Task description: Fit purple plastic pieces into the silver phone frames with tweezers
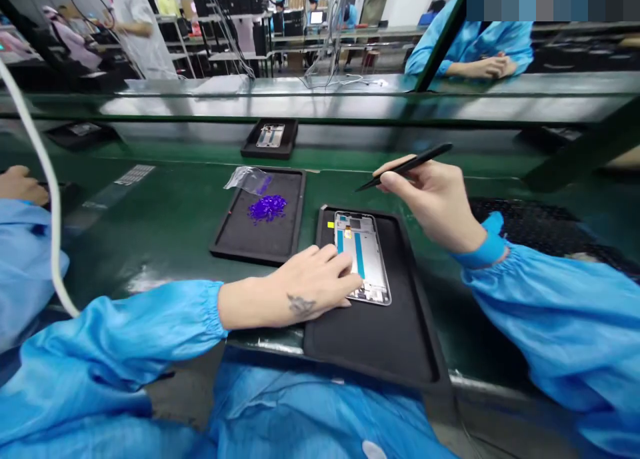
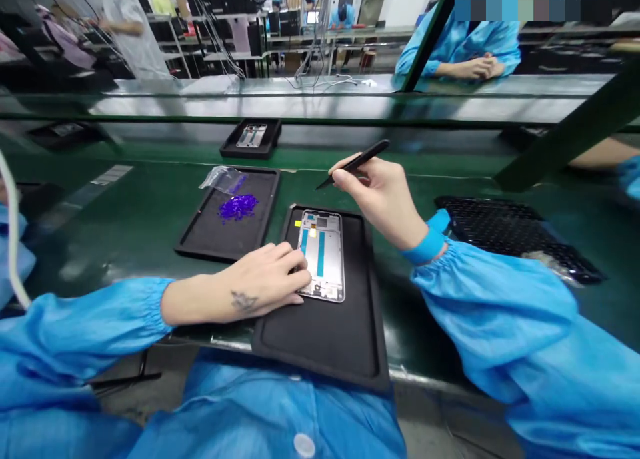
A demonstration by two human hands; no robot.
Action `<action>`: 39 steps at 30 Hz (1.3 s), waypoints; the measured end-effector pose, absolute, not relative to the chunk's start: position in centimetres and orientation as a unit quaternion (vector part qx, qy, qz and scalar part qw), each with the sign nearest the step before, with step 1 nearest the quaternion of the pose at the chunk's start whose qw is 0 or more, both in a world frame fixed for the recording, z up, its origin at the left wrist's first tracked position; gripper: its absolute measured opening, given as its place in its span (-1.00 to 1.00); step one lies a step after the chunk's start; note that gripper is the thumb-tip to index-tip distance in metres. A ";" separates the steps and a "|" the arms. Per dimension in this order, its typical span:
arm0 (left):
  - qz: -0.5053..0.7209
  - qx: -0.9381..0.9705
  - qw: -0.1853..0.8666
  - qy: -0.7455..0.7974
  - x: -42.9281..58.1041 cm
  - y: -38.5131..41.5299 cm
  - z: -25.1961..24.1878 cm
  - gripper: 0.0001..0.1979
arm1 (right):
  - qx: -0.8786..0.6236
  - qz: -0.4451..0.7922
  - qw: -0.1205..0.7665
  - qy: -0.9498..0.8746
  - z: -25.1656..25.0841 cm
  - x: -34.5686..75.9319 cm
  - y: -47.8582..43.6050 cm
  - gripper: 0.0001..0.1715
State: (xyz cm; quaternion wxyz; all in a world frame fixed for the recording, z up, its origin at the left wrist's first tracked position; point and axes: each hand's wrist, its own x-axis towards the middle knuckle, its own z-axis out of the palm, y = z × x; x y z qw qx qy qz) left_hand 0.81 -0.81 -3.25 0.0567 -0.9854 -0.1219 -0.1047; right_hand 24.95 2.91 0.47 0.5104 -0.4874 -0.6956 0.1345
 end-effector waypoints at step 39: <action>-0.190 -0.964 -0.185 0.002 -0.6 -2.1 -2.2 -0.84 | -0.519 0.178 0.332 -0.767 -2.1 24.5 0.5 -0.67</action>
